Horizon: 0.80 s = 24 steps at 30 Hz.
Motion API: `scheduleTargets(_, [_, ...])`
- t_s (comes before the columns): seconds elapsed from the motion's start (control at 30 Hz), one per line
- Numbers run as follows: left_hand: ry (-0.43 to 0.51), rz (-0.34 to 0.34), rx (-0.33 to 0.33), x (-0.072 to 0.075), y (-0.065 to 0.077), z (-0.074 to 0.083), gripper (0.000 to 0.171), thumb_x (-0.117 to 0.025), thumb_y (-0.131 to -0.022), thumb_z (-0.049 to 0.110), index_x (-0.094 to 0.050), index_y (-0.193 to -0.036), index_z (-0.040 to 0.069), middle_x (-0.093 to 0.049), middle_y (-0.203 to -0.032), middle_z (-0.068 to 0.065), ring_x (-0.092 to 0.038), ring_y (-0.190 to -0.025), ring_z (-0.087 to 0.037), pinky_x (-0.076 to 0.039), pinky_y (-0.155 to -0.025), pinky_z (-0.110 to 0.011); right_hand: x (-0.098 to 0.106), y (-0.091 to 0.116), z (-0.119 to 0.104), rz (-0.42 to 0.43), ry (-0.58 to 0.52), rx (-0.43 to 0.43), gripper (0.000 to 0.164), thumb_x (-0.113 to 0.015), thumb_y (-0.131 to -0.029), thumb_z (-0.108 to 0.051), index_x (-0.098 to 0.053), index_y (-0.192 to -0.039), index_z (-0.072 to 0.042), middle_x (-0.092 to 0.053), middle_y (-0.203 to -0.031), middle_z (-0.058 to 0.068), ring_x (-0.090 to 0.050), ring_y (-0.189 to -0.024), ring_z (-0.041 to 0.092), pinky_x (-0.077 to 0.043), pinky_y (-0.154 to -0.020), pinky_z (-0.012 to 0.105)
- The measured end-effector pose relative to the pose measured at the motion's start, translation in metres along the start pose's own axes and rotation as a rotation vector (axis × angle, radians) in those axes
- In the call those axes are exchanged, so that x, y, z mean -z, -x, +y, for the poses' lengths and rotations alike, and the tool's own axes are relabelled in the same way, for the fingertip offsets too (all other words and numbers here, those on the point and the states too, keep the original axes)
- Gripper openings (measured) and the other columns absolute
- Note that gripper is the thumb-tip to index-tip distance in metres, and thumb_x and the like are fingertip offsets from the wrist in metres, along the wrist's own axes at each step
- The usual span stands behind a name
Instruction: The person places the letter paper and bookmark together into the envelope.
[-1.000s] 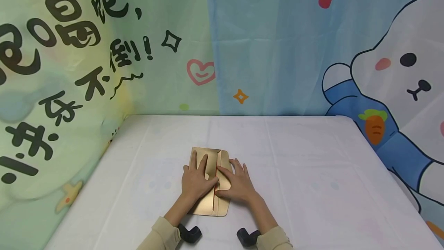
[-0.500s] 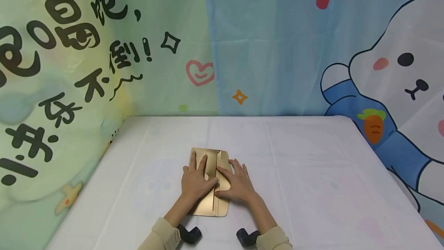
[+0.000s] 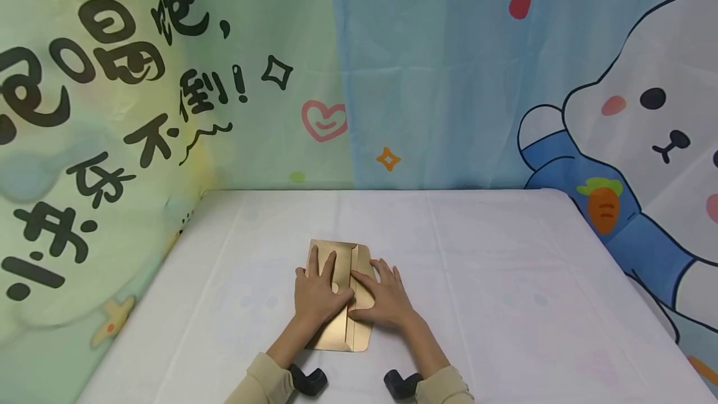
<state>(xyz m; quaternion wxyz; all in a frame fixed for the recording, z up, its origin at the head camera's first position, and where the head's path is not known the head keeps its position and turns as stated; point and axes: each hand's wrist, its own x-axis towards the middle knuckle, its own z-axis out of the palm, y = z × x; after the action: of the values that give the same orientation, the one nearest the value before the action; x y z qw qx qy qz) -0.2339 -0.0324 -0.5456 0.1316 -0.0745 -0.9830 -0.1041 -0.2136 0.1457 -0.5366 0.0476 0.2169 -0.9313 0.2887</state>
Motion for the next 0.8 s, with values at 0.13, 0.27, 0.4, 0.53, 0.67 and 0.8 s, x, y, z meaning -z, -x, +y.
scheduleTargets(0.13, [0.012,0.003,0.001,-0.0004,0.0002,0.0006,0.086,-0.051,-0.07,0.067,-0.038,-0.142,0.022,-0.02,-0.149,-0.016,-0.037,-0.115,-0.038,-0.034,-0.084,-0.043,0.0022,-0.0002,0.0008,-0.015,-0.004,-0.006,0.079,-0.07,-0.067,-0.055,-0.052,-0.133,-0.017,-0.032,-0.14,0.023,-0.019,-0.133,0.041,-0.008,-0.104,0.057])
scheduleTargets(0.27, [0.034,0.009,-0.013,0.0002,0.0001,-0.0003,0.084,-0.052,-0.071,0.066,-0.043,-0.139,0.019,-0.023,-0.147,-0.019,-0.027,-0.128,-0.04,-0.029,-0.094,-0.05,0.0032,-0.001,0.0026,-0.037,-0.008,-0.017,0.079,-0.07,-0.067,-0.055,-0.051,-0.134,-0.017,-0.031,-0.142,0.022,-0.017,-0.134,0.04,-0.008,-0.105,0.056])
scheduleTargets(0.4, [0.026,-0.022,-0.054,-0.0013,0.0006,-0.0027,0.08,-0.047,-0.076,0.068,-0.043,-0.139,0.019,-0.022,-0.148,-0.018,-0.016,-0.136,-0.037,-0.018,-0.103,-0.053,0.0032,-0.0014,0.0032,-0.043,-0.016,-0.017,0.08,-0.07,-0.067,-0.056,-0.051,-0.134,-0.017,-0.031,-0.142,0.021,-0.016,-0.135,0.04,-0.008,-0.105,0.056])
scheduleTargets(0.53, [-0.011,-0.099,-0.084,-0.0033,0.0019,-0.0033,0.078,-0.036,-0.081,0.07,-0.036,-0.143,0.024,-0.02,-0.151,-0.014,-0.009,-0.138,-0.033,-0.013,-0.106,-0.052,0.004,-0.0016,0.003,-0.046,-0.013,-0.013,0.082,-0.071,-0.066,-0.056,-0.05,-0.135,-0.016,-0.03,-0.142,0.021,-0.017,-0.135,0.039,-0.008,-0.105,0.056])
scheduleTargets(0.67, [-0.006,-0.129,-0.086,-0.0026,0.0018,-0.0029,0.076,-0.033,-0.083,0.07,-0.033,-0.145,0.025,-0.021,-0.15,-0.013,-0.01,-0.138,-0.034,-0.012,-0.106,-0.052,0.0046,-0.0021,0.0033,-0.042,0.004,-0.008,0.082,-0.071,-0.067,-0.056,-0.049,-0.135,-0.017,-0.031,-0.143,0.021,-0.018,-0.134,0.039,-0.009,-0.105,0.056])
scheduleTargets(0.8, [0.004,-0.138,-0.086,-0.0014,0.0013,-0.0024,0.075,-0.033,-0.084,0.069,-0.033,-0.145,0.024,-0.021,-0.15,-0.013,-0.01,-0.138,-0.035,-0.012,-0.106,-0.052,0.0048,-0.0018,0.0032,-0.041,0.003,-0.005,0.081,-0.071,-0.067,-0.055,-0.05,-0.135,-0.017,-0.031,-0.143,0.021,-0.018,-0.134,0.039,-0.008,-0.105,0.056])
